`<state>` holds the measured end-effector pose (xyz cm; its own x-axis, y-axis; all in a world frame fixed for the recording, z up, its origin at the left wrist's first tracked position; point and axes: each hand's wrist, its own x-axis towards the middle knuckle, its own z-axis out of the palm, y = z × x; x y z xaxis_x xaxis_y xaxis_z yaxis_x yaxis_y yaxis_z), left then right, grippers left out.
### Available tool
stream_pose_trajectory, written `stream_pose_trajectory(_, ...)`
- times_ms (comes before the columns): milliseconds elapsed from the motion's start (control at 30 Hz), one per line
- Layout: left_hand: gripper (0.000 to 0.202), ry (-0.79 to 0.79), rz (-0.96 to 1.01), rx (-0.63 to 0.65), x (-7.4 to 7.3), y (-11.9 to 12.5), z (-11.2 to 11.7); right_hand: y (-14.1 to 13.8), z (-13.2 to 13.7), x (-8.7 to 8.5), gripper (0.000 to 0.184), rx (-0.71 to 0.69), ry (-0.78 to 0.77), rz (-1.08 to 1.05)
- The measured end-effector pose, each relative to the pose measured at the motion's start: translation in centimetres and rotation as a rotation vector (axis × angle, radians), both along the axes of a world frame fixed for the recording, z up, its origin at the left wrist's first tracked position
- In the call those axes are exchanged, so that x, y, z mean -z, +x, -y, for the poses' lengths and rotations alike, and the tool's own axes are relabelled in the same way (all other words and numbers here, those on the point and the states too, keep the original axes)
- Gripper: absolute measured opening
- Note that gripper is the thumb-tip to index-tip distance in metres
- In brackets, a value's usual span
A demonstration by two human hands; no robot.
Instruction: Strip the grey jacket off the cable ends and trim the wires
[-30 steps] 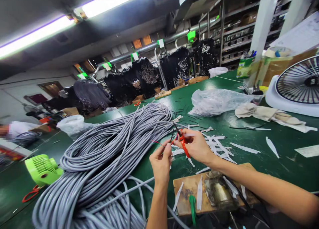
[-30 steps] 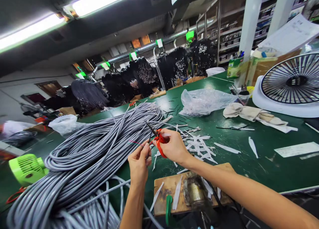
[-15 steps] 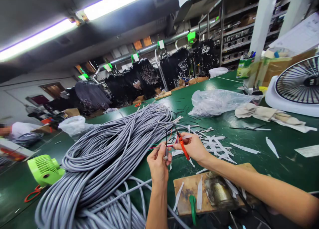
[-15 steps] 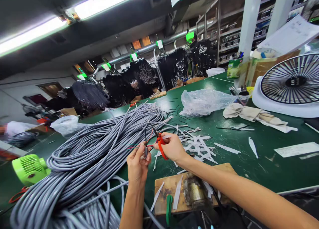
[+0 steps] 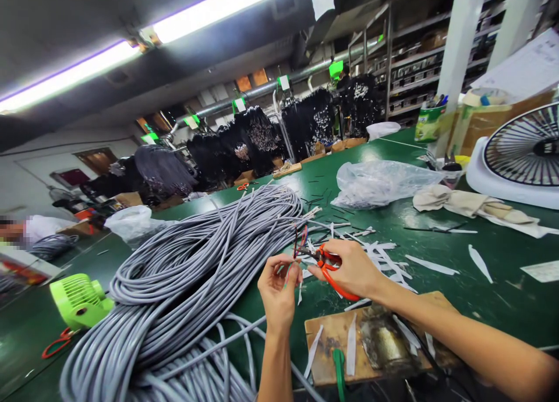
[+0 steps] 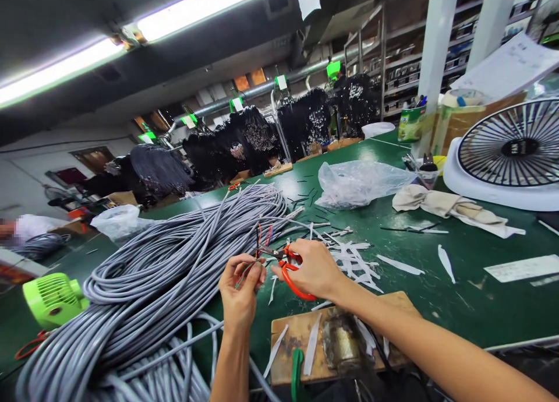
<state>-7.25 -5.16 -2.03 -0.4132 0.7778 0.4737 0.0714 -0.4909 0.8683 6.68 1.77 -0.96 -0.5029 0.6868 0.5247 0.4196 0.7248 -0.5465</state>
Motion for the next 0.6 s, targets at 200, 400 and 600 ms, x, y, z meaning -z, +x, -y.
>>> stream_pose_trajectory(200,0.011,0.032,-0.070,0.019,0.15,0.06,0.06,0.59,0.02,-0.04,0.019,0.003,0.079,0.116)
stream_pose_trajectory(400,0.011,0.143,-0.087,0.014,0.11,0.24,0.02,0.64,0.61,-0.06,0.009,-0.019,0.089,0.188)
stream_pose_trajectory(600,0.012,0.146,-0.102,0.017,0.03,0.48,0.09,0.68,0.85,0.24,0.008,-0.007,0.127,0.203)
